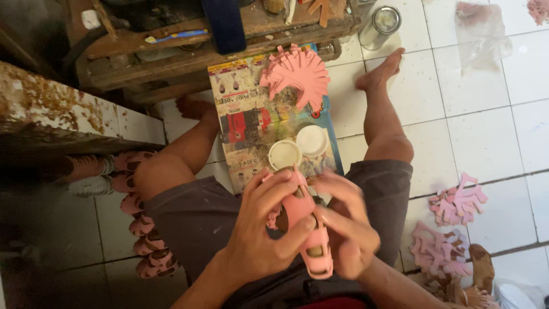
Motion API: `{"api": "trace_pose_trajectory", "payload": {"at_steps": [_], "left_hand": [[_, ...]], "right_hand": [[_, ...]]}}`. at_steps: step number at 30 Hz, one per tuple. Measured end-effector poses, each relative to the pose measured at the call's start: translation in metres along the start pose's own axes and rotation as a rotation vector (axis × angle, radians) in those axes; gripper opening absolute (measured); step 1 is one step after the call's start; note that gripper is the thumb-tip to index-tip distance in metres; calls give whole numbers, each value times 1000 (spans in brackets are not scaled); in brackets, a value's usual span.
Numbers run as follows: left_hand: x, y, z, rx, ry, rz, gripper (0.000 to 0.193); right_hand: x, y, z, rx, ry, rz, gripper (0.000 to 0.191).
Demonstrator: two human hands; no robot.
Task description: The person sits on the floor assembling pink strap sandals, pressing and fitting the pink straps onto a wooden sole and turning the sandal over to check the fit. They place finished sandals on a table with other completed sandals and pick up another to continue.
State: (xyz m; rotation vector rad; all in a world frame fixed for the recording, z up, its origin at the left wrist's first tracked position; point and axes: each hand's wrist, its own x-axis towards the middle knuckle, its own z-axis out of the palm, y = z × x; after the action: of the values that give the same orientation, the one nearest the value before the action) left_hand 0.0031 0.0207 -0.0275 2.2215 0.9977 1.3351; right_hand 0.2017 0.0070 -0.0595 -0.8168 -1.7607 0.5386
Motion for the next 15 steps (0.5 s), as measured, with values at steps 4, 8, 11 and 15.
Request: {"api": "trace_pose_trajectory", "payload": {"at_steps": [4, 8, 11, 15], "left_hand": [[2, -2, -1, 25, 21, 37, 45], [4, -4, -1, -36, -7, -24, 48], [5, -5, -1, -52, 2, -42, 48], [4, -4, 0, -75, 11, -66, 49]], "right_hand": [[-3, 11, 0, -40, 81, -194, 56], [-3, 19, 3, 288, 76, 125, 62], [0, 24, 7, -143, 152, -324, 70], [5, 24, 5, -201, 258, -272, 66]]}}
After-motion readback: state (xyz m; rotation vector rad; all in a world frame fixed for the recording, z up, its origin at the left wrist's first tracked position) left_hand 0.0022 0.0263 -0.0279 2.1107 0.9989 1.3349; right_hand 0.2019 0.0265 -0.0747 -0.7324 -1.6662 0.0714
